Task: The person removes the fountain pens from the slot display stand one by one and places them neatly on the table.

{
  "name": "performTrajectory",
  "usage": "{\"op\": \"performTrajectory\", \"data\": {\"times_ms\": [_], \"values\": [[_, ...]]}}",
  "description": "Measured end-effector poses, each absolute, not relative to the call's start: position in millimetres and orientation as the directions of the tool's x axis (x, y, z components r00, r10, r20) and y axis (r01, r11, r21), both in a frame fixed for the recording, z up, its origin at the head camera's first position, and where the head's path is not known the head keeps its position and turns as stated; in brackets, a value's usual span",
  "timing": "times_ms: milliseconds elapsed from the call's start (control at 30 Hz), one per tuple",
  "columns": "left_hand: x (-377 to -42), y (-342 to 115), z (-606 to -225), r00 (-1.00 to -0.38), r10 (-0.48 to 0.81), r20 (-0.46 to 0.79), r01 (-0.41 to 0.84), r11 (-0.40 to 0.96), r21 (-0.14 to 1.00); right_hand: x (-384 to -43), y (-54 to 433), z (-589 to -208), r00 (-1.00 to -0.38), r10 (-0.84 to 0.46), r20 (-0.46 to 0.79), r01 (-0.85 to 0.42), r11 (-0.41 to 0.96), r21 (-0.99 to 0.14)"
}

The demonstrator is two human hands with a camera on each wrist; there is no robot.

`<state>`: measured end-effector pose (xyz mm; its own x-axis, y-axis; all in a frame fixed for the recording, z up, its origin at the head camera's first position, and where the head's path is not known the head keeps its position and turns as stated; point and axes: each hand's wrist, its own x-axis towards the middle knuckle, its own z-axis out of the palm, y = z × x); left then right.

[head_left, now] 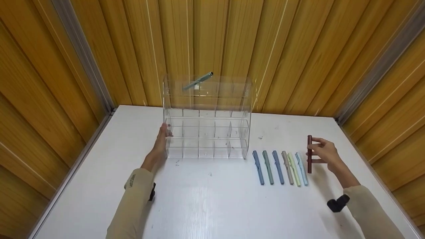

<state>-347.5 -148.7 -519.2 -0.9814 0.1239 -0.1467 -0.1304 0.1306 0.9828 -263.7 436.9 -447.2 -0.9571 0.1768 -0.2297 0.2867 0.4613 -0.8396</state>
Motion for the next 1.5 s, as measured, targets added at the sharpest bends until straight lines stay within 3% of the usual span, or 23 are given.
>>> {"op": "performTrajectory", "data": {"times_ms": [500, 933, 1500], "values": [[-343.5, -153.1, -518.5, -0.973, 0.133, -0.191, -0.18, 0.091, 0.979, -268.3, 447.7, -474.3, -0.936, 0.211, -0.282, 0.351, 0.491, -0.797], [-345.1, -149.5, -520.9, -0.974, 0.105, -0.202, -0.191, 0.108, 0.976, -257.8, 451.8, -489.2, -0.95, 0.159, -0.268, 0.311, 0.492, -0.813], [-342.1, -148.6, -519.9, -0.967, 0.117, -0.228, -0.219, 0.086, 0.972, -252.3, 461.7, -502.5, -0.939, 0.199, -0.28, 0.344, 0.575, -0.742]]}}
